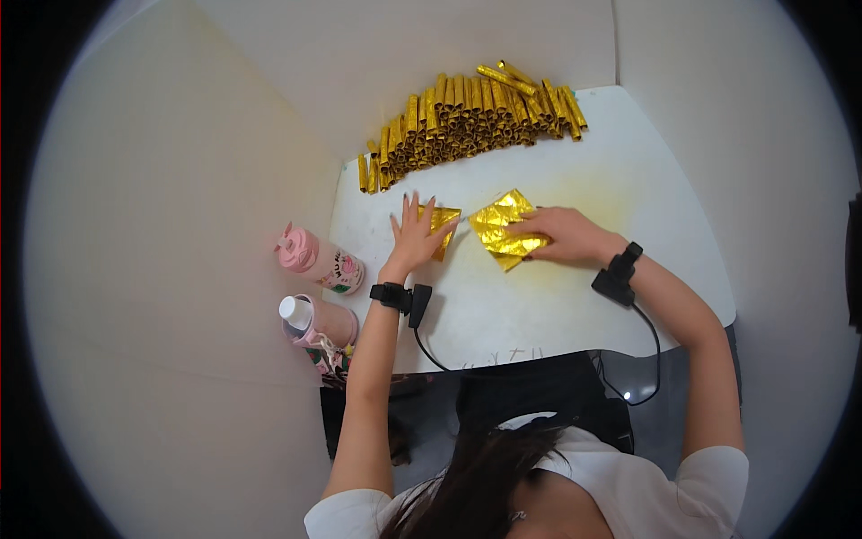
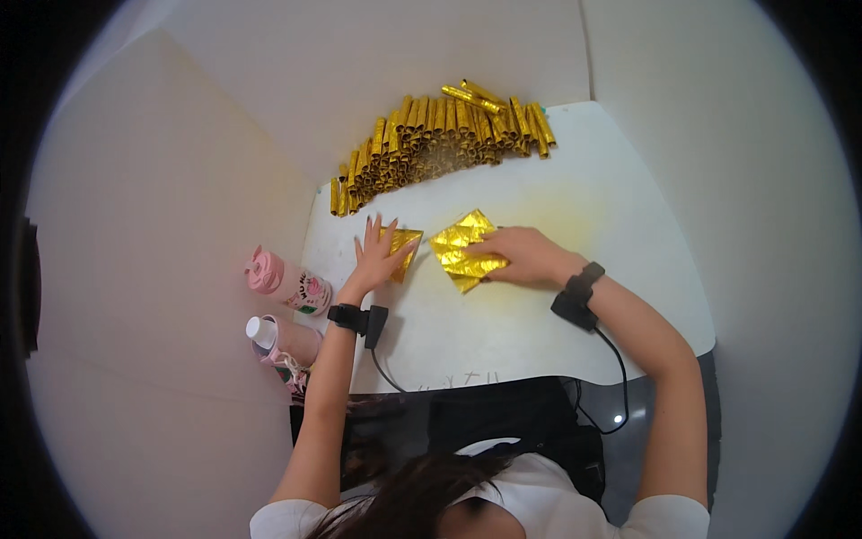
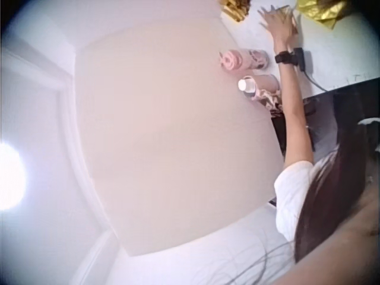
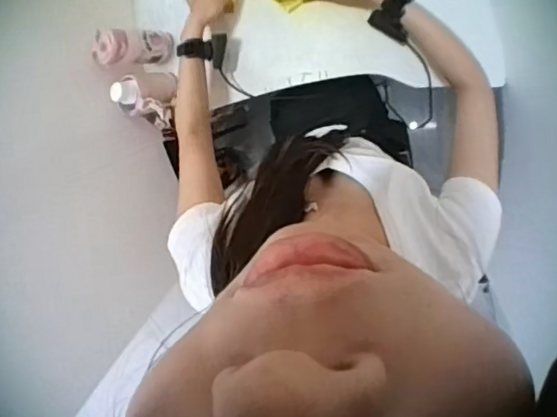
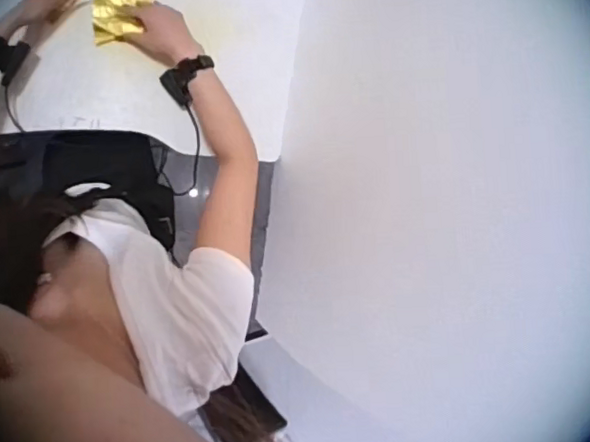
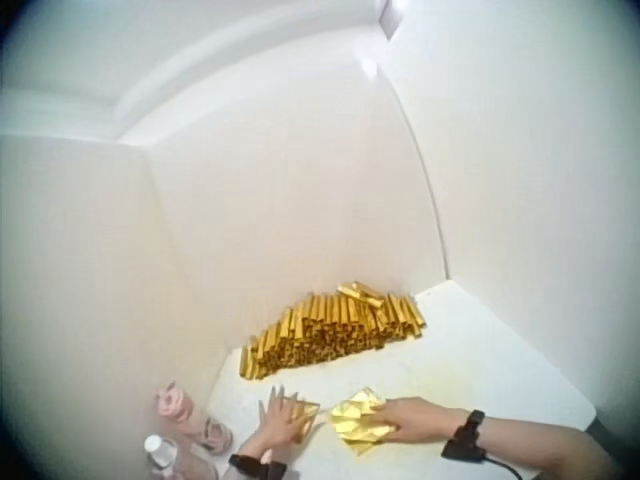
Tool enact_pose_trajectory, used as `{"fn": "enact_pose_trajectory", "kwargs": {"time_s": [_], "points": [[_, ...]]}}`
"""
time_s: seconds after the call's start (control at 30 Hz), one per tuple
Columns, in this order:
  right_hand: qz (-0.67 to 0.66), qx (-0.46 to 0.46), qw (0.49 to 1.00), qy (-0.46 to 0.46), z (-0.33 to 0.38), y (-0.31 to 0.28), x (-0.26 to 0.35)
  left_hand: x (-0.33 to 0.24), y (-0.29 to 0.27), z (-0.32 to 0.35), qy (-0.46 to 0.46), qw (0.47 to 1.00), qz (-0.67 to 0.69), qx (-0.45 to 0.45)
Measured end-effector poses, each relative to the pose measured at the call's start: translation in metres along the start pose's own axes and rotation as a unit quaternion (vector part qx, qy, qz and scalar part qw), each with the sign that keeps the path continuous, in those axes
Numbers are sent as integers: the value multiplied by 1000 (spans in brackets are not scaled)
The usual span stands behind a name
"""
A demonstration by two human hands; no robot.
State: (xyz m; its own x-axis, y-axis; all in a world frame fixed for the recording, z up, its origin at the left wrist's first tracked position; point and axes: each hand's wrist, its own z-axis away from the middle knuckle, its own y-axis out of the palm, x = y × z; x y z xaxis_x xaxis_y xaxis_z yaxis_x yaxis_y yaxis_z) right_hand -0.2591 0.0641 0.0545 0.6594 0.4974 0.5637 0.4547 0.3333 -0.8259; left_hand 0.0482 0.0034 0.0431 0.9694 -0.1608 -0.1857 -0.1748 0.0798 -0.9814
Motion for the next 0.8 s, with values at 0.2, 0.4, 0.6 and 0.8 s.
{"fn": "enact_pose_trajectory", "kwargs": {"time_s": [0.2,0.4,0.6,0.8], "points": [[72,30,993,-90,17,19,-14,-44,-57,-89,271,941,203,-16],[81,48,992,-83,11,20,-3,-33,-84,-171,193,935,294,55],[104,50,991,-65,12,14,-8,-70,-77,-159,282,860,265,332],[75,29,993,-88,6,22,-12,-61,-78,-178,195,874,365,255]]}}
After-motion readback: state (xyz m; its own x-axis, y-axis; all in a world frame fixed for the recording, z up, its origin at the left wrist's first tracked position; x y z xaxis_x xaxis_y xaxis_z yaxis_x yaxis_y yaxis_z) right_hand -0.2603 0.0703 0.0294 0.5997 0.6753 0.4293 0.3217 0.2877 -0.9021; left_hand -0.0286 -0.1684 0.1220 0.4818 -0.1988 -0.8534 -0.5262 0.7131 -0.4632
